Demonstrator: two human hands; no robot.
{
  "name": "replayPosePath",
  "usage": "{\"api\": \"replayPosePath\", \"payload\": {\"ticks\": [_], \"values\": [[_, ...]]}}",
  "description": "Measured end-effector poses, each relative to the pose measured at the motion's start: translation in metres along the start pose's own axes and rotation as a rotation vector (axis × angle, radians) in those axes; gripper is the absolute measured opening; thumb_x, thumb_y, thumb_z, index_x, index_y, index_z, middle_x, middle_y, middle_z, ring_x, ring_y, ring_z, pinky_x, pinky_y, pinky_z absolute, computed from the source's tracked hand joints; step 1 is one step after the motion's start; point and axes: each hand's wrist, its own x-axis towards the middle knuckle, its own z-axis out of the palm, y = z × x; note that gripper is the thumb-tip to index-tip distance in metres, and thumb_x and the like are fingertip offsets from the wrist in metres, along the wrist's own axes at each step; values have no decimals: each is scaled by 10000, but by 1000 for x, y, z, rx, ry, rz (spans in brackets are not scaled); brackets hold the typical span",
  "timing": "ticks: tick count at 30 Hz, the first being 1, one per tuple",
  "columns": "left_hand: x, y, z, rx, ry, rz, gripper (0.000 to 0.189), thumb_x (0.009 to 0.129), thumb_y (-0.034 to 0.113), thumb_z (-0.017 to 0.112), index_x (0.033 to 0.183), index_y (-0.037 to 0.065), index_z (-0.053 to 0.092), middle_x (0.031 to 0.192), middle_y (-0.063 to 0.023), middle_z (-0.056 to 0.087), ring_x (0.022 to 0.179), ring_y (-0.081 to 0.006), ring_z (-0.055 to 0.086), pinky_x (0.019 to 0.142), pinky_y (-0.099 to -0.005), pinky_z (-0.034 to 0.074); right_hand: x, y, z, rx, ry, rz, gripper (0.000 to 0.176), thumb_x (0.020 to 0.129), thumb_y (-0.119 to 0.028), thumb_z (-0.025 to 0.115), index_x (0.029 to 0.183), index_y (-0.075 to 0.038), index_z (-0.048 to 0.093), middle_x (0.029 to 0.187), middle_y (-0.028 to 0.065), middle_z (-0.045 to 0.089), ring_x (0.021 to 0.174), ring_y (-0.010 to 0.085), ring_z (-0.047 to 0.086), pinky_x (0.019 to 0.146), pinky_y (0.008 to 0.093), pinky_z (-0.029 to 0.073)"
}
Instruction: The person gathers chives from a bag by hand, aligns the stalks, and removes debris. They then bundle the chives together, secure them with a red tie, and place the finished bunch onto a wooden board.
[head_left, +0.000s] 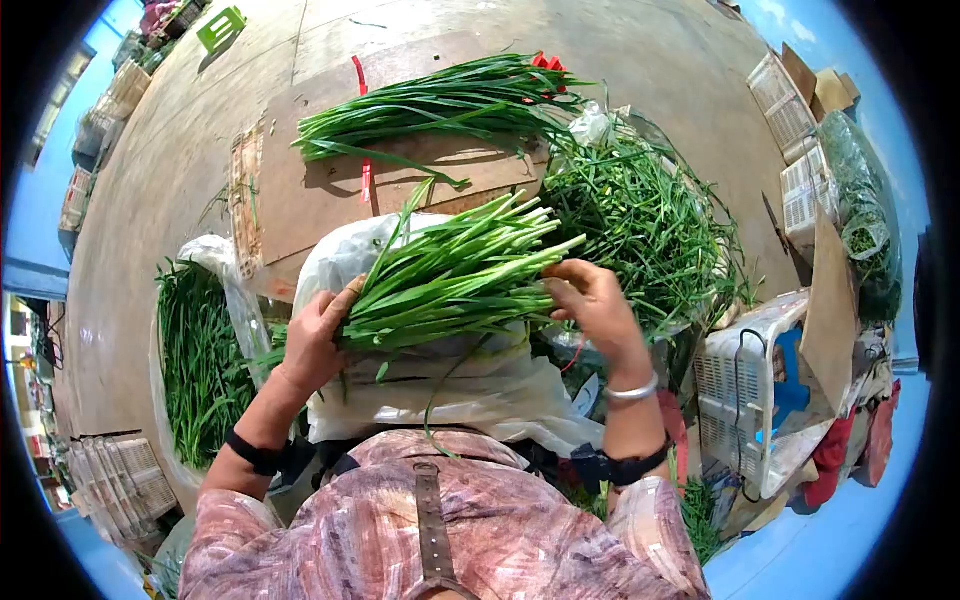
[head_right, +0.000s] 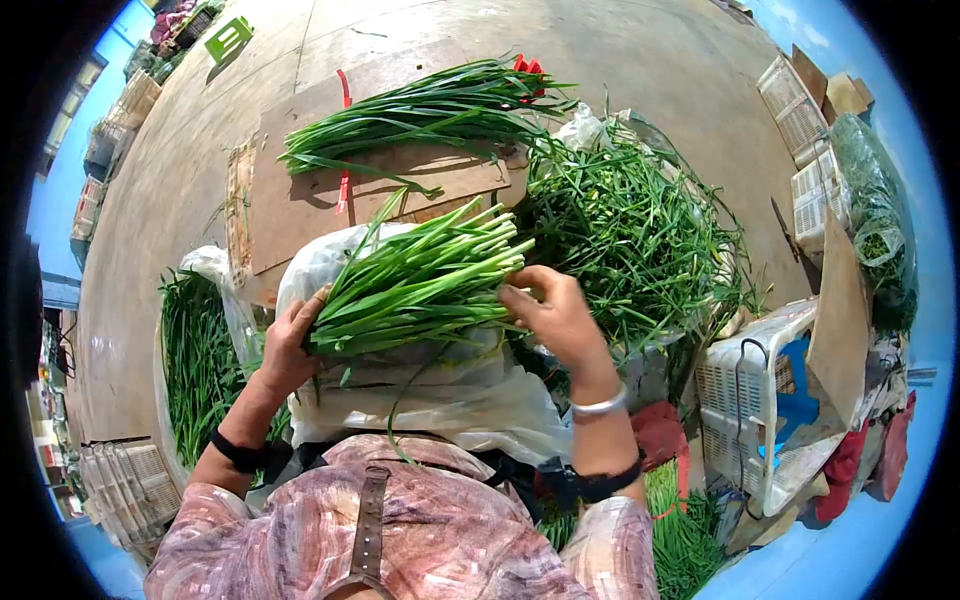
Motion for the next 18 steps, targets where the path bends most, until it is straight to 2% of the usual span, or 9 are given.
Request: {"api": "replayPosePath", "payload": {"ticks": [2, 4, 5, 6, 11, 12, 14, 16, 18], "values": [[0, -4, 2, 78, 92, 118, 759, 531, 56, 728, 1259, 117, 519, 835, -105, 555, 713, -294, 561, 630, -369, 460, 8, 3, 16, 192, 14, 252, 223, 824, -127, 640, 955, 49, 600, 826, 59, 634, 705, 100, 574, 622, 233, 475], [11, -4, -8, 168, 221, 196, 703, 544, 59, 714, 1225, 100, 547, 843, -100, 566, 709, -282, 563, 619, -366, 452, 0, 4, 14, 100, 33, -170, 146, 807, -31, 602, 928, 50, 600, 822, 58, 632, 727, 96, 572, 657, 226, 468], [11, 0, -17, 253, 329, 254, 649, 556, 63, 701, 1191, 83, 574, 850, -96, 577, 706, -269, 566, 609, -363, 444, -13, -29, 18, 34, 90, -228, 125, 780, 34, 569, 898, 38, 610, 815, 47, 632, 741, 91, 567, 678, 225, 459], [15, 11, -25, 223, 394, 269, 553, 603, 55, 662, 1152, 78, 603, 853, -87, 588, 693, -250, 563, 606, -363, 431, -24, -39, 22, 216, 123, -282, 141, 766, 52, 574, 895, 21, 625, 808, 37, 641, 737, 87, 570, 656, 234, 459], [5, -14, 1, 294, 229, 256, 589, 659, 87, 619, 1238, 175, 558, 868, -90, 558, 709, -257, 550, 634, -362, 435, -11, 25, 10, -347, 36, -161, 139, 741, -30, 640, 868, 28, 641, 757, 101, 655, 657, 124, 601, 620, 262, 480], [3, -11, 2, 285, 194, 259, 599, 663, 97, 619, 1251, 189, 548, 871, -93, 554, 713, -259, 550, 637, -362, 438, -17, 30, 8, -165, -25, -35, 133, 736, -43, 647, 847, 30, 644, 762, 99, 665, 658, 128, 610, 617, 264, 484], [1, -3, -5, 277, 147, 282, 597, 672, 119, 619, 1260, 192, 540, 876, -102, 546, 723, -264, 551, 643, -363, 443, -25, 28, -6, -242, 18, -34, 134, 737, -46, 645, 847, 30, 646, 750, 99, 665, 645, 134, 614, 604, 271, 486], [1, -11, -2, 322, 150, 295, 590, 680, 132, 616, 1260, 206, 541, 892, -108, 542, 737, -266, 552, 647, -362, 446, -21, 32, -25, -378, 234, -78, 95, 764, -35, 626, 837, 21, 647, 700, 67, 647, 594, 114, 582, 583, 252, 481], [0, -12, -3, 373, 120, 314, 594, 680, 126, 612, 1261, 225, 539, 899, -110, 539, 743, -265, 553, 655, -361, 451, -19, 15, -35, -185, 324, -69, 88, 798, -47, 615, 856, 10, 647, 690, 42, 633, 586, 90, 568, 572, 224, 470]]}}
